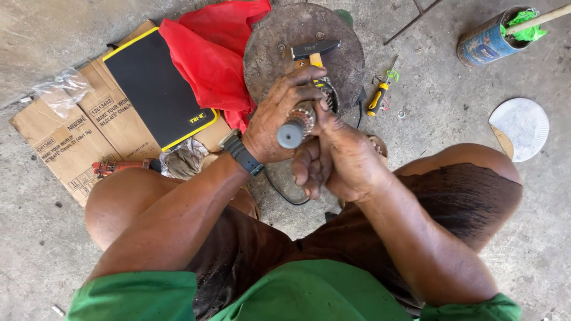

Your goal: Disassembling and repairing the internal components of a hand grinder using a hammer and tools.

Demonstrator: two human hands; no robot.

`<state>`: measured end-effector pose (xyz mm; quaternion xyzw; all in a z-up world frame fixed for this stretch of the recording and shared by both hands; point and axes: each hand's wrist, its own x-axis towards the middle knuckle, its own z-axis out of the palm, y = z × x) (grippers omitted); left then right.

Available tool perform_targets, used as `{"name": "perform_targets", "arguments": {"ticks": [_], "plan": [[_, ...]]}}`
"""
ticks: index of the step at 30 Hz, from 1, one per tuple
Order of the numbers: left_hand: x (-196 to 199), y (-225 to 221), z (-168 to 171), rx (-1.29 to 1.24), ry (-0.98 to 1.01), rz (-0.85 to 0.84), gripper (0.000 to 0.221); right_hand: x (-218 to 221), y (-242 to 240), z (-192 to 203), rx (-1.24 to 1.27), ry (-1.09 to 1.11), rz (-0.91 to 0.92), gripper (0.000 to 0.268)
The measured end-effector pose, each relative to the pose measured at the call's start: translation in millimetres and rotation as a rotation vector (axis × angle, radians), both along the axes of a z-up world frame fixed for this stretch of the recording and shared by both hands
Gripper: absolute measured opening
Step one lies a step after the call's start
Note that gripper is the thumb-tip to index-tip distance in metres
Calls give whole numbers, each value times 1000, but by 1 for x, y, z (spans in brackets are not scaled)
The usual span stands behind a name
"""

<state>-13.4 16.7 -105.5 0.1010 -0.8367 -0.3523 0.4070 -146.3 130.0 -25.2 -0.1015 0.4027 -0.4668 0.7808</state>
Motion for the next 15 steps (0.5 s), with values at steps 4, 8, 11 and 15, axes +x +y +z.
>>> {"name": "perform_targets", "arguments": {"ticks": [4, 8, 11, 15], "plan": [[-3, -4, 5, -20, 6, 20, 46, -8, -9, 14, -21, -74, 43, 80], [-6, -14, -1, 232, 40, 56, 56, -3, -16, 42, -151, -230, 82, 94], [-16, -27, -25, 663, 297, 177, 40, -9, -18, 65, -685, -191, 464, 90], [8, -58, -18, 884, 364, 166, 33, -65, -63, 25, -851, 742, 229, 35]]}}
